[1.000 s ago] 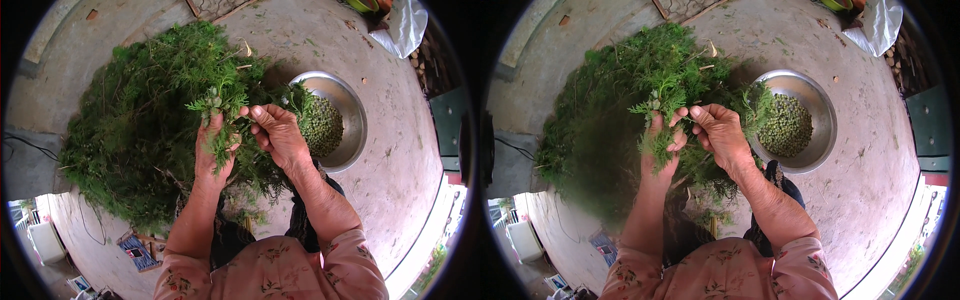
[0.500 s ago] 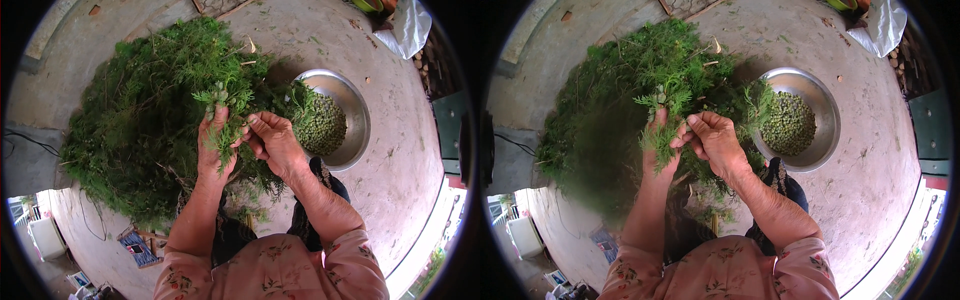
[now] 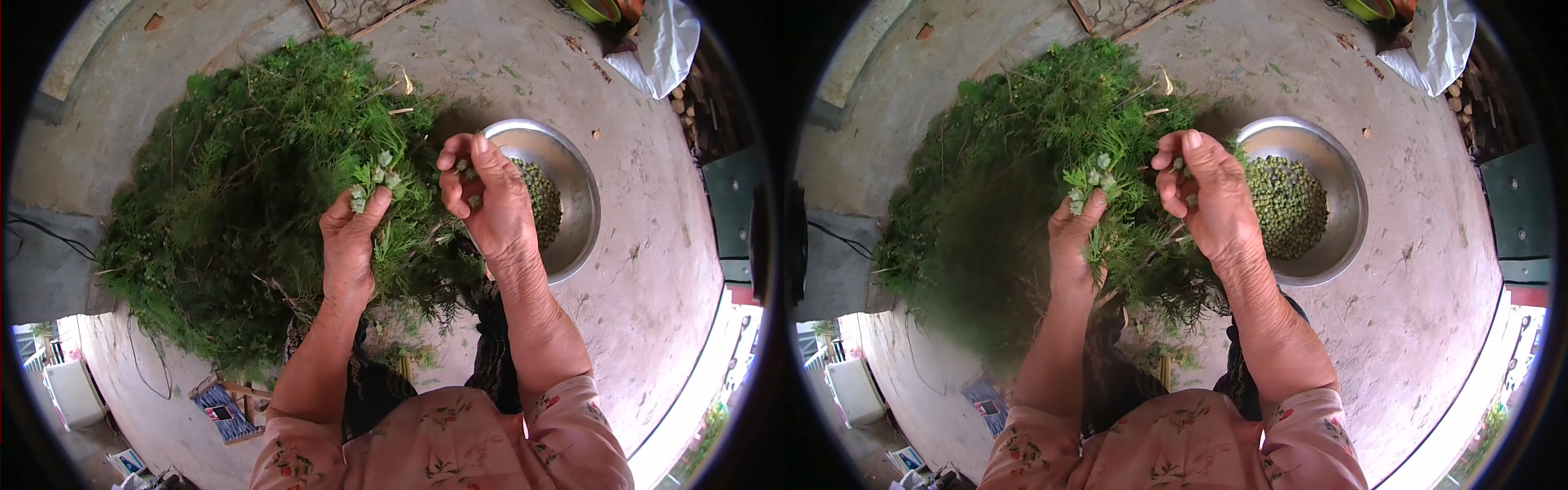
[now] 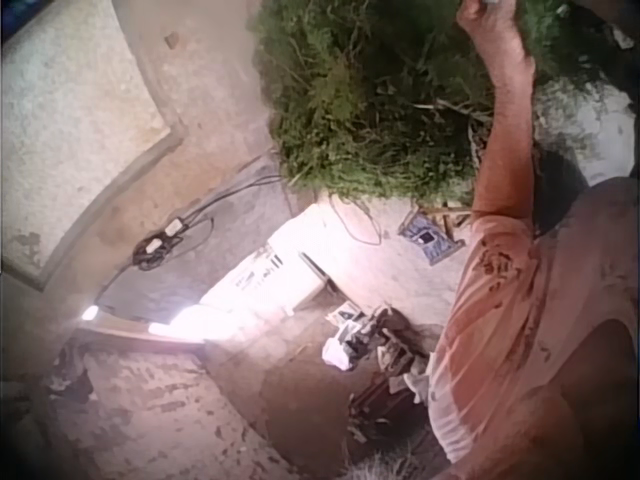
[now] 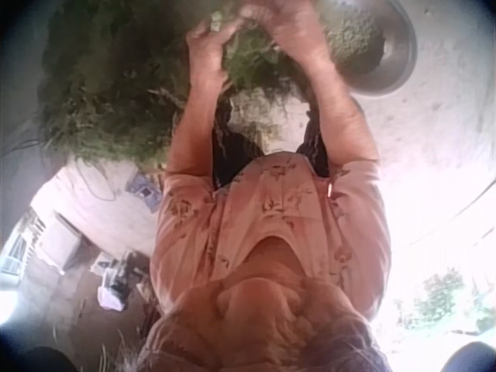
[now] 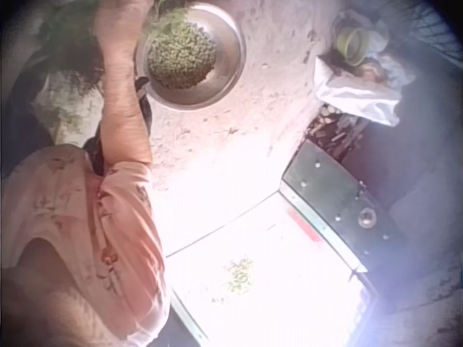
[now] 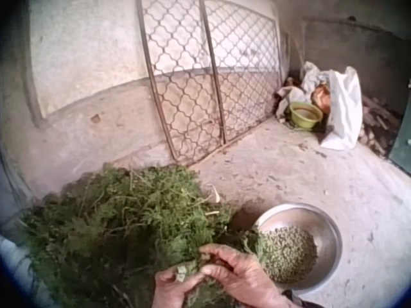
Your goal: The person plucks small seed pods or buds from green pine or cedar branches by hand and places them into a metal bowl.
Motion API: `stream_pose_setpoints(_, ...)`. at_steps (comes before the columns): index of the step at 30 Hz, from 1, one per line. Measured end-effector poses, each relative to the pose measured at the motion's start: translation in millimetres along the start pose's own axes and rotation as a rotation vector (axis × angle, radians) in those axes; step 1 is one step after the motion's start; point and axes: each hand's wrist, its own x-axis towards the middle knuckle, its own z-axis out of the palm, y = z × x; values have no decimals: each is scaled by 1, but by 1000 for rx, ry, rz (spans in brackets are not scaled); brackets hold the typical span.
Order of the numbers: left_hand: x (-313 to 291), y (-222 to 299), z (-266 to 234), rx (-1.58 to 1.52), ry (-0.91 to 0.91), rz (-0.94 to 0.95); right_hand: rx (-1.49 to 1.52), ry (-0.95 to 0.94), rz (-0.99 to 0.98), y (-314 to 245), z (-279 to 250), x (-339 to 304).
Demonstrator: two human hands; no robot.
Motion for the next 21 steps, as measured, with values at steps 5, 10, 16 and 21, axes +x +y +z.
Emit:
stream_pose_setpoints(5, -2, 1, 4, -16, -23, -7, -508, -52, -136, 21, 10, -5)
stream_pose_setpoints(10, -2, -4, 1, 99, -37, 75, -843, -81, -400, 31, 12, -4)
stream_pose_setpoints(16, -5, 12, 5, -67, -21, -95, 49, -65, 353, 19, 10, -8)
stream_pose_setpoints(21, -6, 12, 9, -42, 9, -84, 144, -61, 206, 9, 5, -5)
